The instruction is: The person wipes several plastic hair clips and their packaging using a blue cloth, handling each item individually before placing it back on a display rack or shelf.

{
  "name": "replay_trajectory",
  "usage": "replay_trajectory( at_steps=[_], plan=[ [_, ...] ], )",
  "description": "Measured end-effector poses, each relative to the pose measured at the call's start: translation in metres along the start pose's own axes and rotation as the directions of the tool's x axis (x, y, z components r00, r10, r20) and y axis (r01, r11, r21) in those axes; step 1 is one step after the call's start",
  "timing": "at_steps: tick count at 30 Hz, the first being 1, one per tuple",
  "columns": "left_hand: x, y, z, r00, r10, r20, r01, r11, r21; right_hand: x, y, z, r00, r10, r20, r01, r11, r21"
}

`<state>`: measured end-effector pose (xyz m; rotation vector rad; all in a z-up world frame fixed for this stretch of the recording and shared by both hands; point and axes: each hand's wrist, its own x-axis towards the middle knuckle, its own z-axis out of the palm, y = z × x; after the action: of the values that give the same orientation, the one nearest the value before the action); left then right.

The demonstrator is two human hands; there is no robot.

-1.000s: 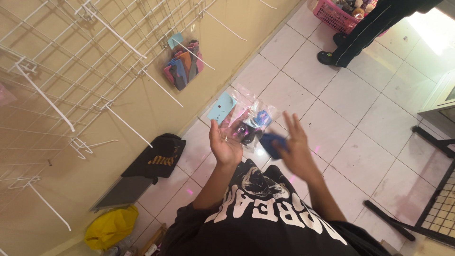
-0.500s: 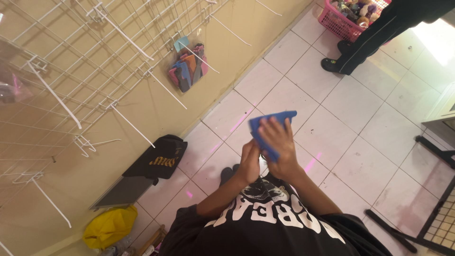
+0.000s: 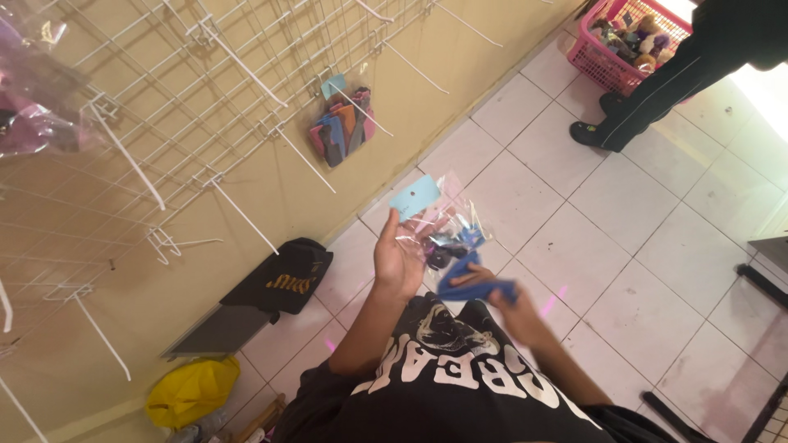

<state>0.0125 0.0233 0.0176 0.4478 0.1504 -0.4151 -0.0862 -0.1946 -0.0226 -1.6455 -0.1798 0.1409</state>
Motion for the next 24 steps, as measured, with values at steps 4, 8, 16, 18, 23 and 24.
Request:
replay_trajectory(
  at_steps=[4,8,16,18,23,24],
  plan=[
    [-0.007,0.002,-0.01,1.0,0.01,0.025,-0.015,0.977,0.212,0.013,-0.006,-0.03,0.917,0.346,-0.198,-0.195,0.822,0.535],
    [-0.002,-0.022,-0.025,1.0,0.0,0.003,-0.001,0.935,0.355,0.035,-0.025,-0.01,0.774,0.158,-0.613,0.014,0.964,0.266],
    [0.008,-0.018,-0.035,0.923,-0.186,0.338,0.253,0.953,-0.164,0.046,-0.073,0.062,0.829,-0.505,0.24,0.499,0.475,-0.725],
    [0.01,0.002,-0.028,0.96,-0.102,0.262,0.146,0.977,-0.157,0.044,-0.075,0.051,0.837,-0.45,0.31,0.537,0.572,-0.62],
    [-0.002,0.02,-0.007,0.995,0.088,0.047,-0.086,0.995,-0.041,0.036,-0.039,0.005,0.992,-0.114,0.055,0.119,0.989,-0.086],
    [-0.004,0.021,-0.006,0.995,0.076,0.068,-0.074,0.997,-0.027,0.034,-0.029,0.001,0.992,0.013,-0.124,0.007,0.988,0.154]
  ],
)
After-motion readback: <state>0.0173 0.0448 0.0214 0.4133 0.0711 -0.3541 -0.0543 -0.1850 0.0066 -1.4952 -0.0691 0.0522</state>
